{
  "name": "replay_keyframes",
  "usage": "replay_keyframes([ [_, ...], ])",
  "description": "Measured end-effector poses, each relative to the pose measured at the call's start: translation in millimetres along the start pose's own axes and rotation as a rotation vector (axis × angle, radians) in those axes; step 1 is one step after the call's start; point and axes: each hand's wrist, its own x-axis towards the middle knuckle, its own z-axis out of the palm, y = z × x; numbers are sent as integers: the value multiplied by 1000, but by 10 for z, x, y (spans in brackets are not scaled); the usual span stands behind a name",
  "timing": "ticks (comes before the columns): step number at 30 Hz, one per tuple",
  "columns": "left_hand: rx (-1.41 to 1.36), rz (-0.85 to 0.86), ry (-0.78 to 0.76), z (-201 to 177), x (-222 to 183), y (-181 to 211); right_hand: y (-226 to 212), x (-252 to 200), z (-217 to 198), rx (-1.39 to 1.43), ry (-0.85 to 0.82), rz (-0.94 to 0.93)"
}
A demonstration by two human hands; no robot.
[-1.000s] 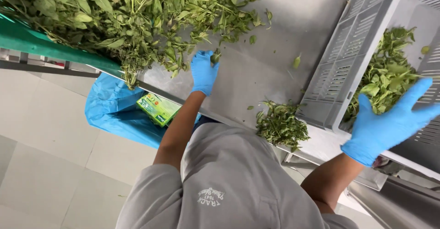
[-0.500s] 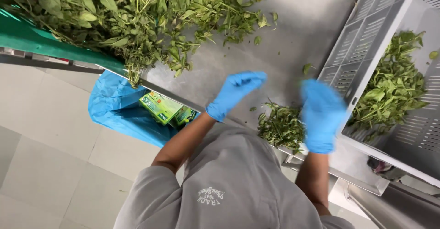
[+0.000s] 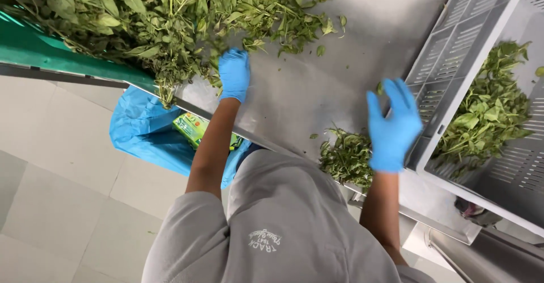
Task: Sorting and picking through fresh green herbs on a production table.
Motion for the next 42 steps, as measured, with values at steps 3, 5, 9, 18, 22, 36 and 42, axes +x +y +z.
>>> replay_keyframes([
  [3,-24,207,-104,-55,-196,234,656,-38,886,-60,-153,95],
  [5,-100,356,-150,-291,-408,482,1243,-181,1411,-143,-191,142],
  [9,-445,508,-107,-414,-592,592,1635,-475,2015,-464,-162,-161],
  [18,-519,-188,97,-104,353,-29,753,-714,1791,136,-375,-107],
  [22,-699,-291,-24,294,354,-228,606,-687,1596,130,-371,-122],
  [36,-1941,-800,-499,-1250,-202,891,-190,-563,1728,1204,-553,366],
  [42,-1721,-497,-530,-789,-675,1093,-254,-315,1230,773,-399,160],
])
